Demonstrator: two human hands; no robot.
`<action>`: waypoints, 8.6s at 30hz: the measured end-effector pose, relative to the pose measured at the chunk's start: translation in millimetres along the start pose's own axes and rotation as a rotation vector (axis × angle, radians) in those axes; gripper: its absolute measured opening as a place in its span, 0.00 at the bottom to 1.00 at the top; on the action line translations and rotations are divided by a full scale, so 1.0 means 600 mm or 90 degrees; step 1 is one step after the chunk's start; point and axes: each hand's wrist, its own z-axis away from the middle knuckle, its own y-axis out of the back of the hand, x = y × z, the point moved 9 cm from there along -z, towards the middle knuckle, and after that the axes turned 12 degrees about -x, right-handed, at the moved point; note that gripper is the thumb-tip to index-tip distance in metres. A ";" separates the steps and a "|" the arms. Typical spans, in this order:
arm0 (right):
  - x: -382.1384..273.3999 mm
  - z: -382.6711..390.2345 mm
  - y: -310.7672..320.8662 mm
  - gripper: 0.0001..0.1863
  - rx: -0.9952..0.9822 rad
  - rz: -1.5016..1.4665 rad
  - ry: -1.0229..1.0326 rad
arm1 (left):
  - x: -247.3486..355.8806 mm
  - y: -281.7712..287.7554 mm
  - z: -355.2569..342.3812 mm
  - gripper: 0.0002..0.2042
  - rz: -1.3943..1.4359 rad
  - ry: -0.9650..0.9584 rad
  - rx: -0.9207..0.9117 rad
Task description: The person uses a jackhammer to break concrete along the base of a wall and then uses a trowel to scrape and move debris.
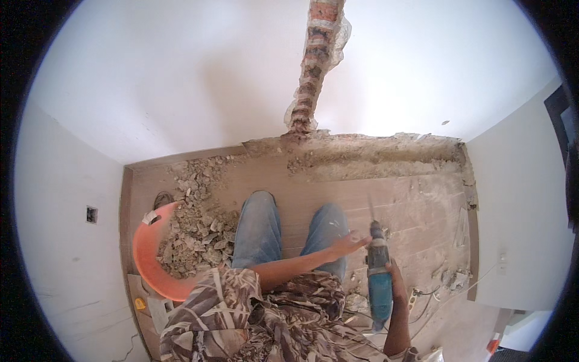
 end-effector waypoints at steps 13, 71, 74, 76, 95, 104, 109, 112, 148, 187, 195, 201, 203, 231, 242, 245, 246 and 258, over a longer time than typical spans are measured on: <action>-0.087 -0.129 -0.296 0.61 -0.176 0.549 0.078 | 0.018 0.355 0.126 0.23 0.789 -0.163 0.071; -0.045 -0.394 -0.651 0.59 -0.229 0.694 0.019 | -0.053 0.575 0.243 0.30 0.990 -0.186 -0.052; -0.055 -0.397 -0.655 0.59 -0.238 0.675 -0.016 | -0.055 0.589 0.241 0.30 0.969 -0.229 -0.011; -0.065 -0.397 -0.647 0.59 -0.227 0.680 -0.065 | -0.054 0.585 0.235 0.30 0.994 -0.246 0.060; -0.117 -0.207 -0.402 0.56 0.018 0.512 0.120 | 0.017 0.389 0.098 0.24 0.765 -0.161 0.010; -0.160 -0.180 -0.267 0.52 0.030 0.313 0.172 | 0.077 0.342 0.041 0.27 0.735 -0.117 0.053; -0.173 -0.202 -0.209 0.50 0.026 0.276 0.168 | 0.097 0.349 0.015 0.29 0.726 -0.144 0.105; -0.169 -0.249 -0.179 0.49 0.083 0.353 0.209 | 0.096 0.381 -0.005 0.30 0.625 -0.170 0.157; -0.463 -0.446 0.051 0.25 -0.037 0.177 -0.027 | 0.252 0.453 -0.250 0.25 0.956 -0.237 0.154; -0.605 -0.410 -0.383 0.35 0.023 0.735 0.234 | 0.350 0.582 -0.062 0.29 0.993 -0.691 -0.071; -0.628 -0.471 -0.429 0.31 0.032 0.765 0.107 | 0.356 0.616 -0.022 0.33 1.097 -0.611 -0.006; -0.624 -0.491 -0.412 0.29 0.018 0.735 0.082 | 0.348 0.618 -0.027 0.35 1.108 -0.598 0.056; -0.621 -0.493 -0.409 0.32 -0.005 0.728 0.092 | 0.349 0.623 -0.031 0.35 1.068 -0.630 0.021; -0.471 -0.317 -0.297 0.45 0.053 0.771 0.332 | 0.284 0.498 0.011 0.29 0.851 -0.647 0.000; -0.584 -0.426 -0.393 0.31 -0.010 0.689 0.147 | 0.326 0.610 -0.013 0.26 1.003 -0.665 0.007; -0.587 -0.437 -0.404 0.33 -0.002 0.720 0.144 | 0.338 0.612 -0.001 0.25 1.001 -0.659 -0.005; -0.583 -0.439 -0.407 0.33 -0.009 0.720 0.156 | 0.334 0.610 0.002 0.25 0.999 -0.654 -0.010; -0.560 -0.439 -0.392 0.34 -0.034 0.679 0.165 | 0.316 0.622 -0.008 0.36 0.954 -0.664 0.025</action>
